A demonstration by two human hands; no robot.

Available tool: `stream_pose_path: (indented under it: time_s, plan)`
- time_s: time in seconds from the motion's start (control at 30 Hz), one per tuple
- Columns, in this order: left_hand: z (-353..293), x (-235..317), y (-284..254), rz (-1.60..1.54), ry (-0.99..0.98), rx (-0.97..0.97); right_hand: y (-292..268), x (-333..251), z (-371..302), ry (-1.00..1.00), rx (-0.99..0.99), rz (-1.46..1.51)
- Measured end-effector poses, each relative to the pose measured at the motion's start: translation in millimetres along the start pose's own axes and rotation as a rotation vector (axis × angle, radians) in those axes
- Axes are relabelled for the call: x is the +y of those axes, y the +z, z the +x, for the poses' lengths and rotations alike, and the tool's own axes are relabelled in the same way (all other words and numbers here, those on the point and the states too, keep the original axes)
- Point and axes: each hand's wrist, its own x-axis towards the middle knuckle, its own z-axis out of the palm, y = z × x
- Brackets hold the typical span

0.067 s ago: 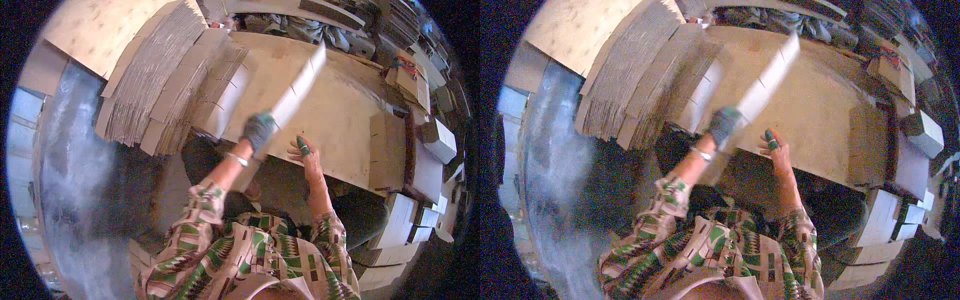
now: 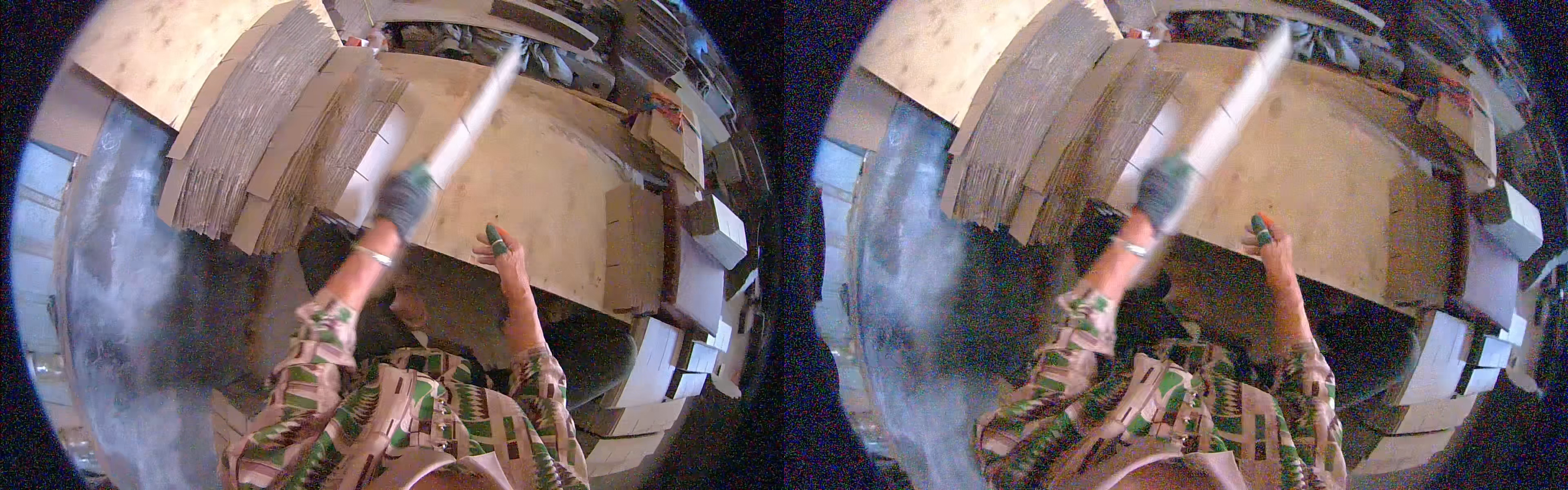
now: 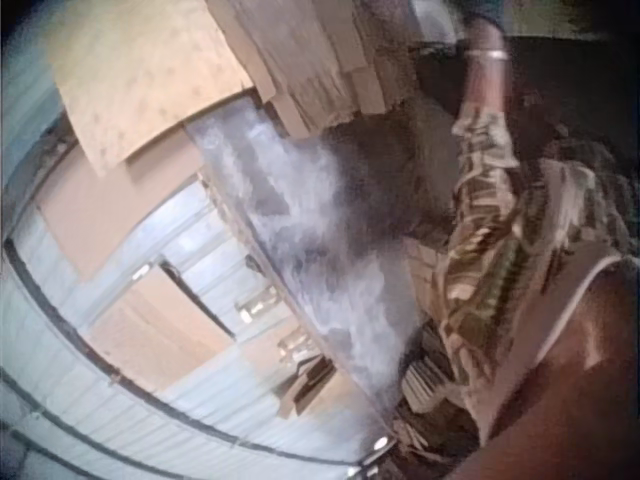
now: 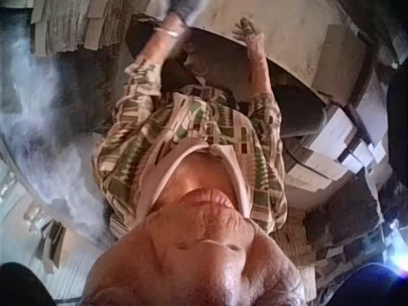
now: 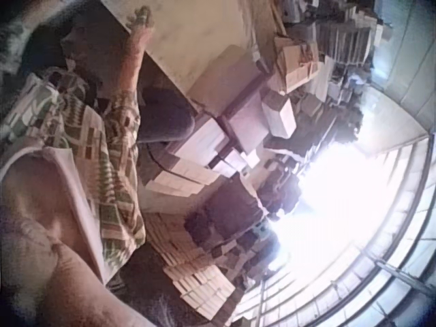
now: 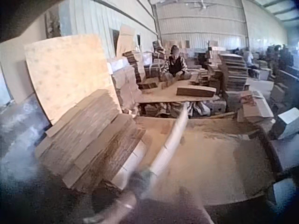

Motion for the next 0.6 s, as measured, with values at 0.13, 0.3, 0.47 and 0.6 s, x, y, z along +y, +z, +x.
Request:
stream_pose_path:
  time_s: [0.13,0.3,0.47,0.6]
  plan:
    - [46.6,19.4,-157.0,0.59,0.072,0.461,-34.1,22.8,-1.5,0.07,0.128,-0.074]
    - [85.1,-103.1,-172.3,0.842,-0.456,-0.128,-36.8,44.7,-16.3,0.117,0.062,-0.17]
    - [69.5,-193.8,-131.0,0.858,-0.342,0.026,-105.0,56.4,-6.3,-0.235,0.167,-0.593]
    - [34.1,-121.3,-91.7,0.921,-0.112,0.198,-168.8,-13.8,-36.7,-0.376,0.647,-1.297]
